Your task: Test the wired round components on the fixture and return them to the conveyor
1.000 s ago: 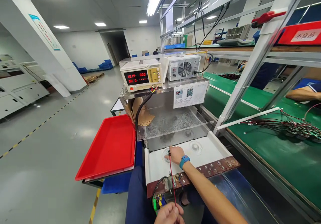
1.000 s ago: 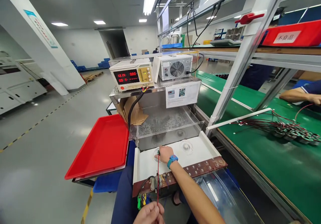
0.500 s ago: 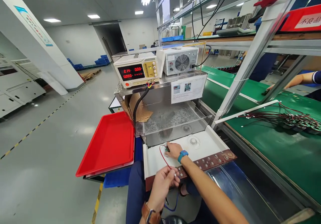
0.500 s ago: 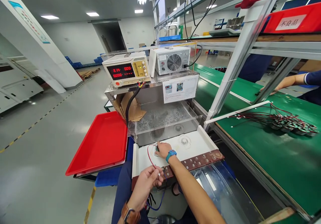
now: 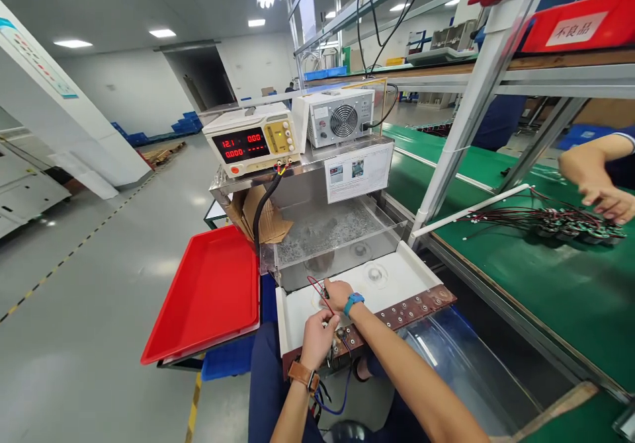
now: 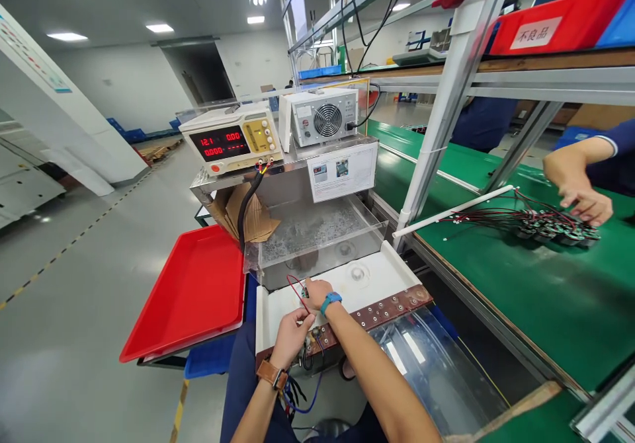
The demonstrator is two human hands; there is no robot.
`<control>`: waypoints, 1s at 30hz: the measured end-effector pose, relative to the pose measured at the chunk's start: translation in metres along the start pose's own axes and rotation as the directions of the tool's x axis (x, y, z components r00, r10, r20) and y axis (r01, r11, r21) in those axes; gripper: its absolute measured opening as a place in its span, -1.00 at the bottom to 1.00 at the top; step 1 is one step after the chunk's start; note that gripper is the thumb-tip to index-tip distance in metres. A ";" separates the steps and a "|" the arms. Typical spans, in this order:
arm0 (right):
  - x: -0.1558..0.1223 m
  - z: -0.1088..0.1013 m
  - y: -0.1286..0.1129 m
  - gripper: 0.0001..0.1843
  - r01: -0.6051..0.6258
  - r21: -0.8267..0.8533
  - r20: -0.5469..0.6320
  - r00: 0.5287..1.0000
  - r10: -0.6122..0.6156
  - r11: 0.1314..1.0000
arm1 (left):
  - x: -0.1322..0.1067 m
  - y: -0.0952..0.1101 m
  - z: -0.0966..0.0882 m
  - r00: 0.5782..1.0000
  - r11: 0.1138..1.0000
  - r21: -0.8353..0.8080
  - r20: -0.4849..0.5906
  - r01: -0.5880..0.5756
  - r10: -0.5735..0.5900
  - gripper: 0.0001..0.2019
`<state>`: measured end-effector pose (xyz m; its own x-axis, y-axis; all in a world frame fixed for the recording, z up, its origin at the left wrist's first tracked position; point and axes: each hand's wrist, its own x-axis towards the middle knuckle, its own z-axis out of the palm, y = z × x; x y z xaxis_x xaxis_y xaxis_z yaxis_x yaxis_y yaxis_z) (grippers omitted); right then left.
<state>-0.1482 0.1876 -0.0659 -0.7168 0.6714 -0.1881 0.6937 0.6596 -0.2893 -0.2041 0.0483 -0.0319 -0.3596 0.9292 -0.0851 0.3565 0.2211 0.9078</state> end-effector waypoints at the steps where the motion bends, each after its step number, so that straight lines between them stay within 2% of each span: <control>1: 0.000 0.000 0.000 -0.50 -0.001 -0.002 0.002 1.000 0.001 1.000 | 0.001 -0.002 0.001 1.000 1.000 0.017 -0.001 0.000 0.000 -0.70; 8: 0.001 0.001 0.002 -0.47 0.001 0.003 0.006 1.000 -0.001 1.000 | 0.008 -0.013 0.006 0.999 0.988 0.144 0.015 0.050 -0.052 -0.71; 17: -0.002 -0.004 0.002 -0.50 -0.013 0.038 0.020 1.000 0.012 0.999 | 0.016 -0.020 0.011 0.985 0.963 0.217 0.028 0.162 -0.172 -0.70; 23: -0.004 -0.009 -0.001 -0.49 -0.002 0.021 0.035 0.999 0.002 1.000 | 0.016 -0.018 0.011 0.979 0.953 0.234 0.021 0.193 -0.203 -0.68; 30: -0.008 -0.012 -0.005 -0.51 0.003 0.027 0.017 1.000 -0.003 1.000 | 0.012 -0.010 0.010 0.977 0.945 0.253 -0.020 0.209 -0.211 -0.76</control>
<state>-0.1455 0.1826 -0.0520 -0.7200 0.6634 -0.2035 0.6897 0.6519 -0.3151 -0.2036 0.0599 -0.0462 -0.4442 0.8554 -0.2665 0.4797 0.4783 0.7356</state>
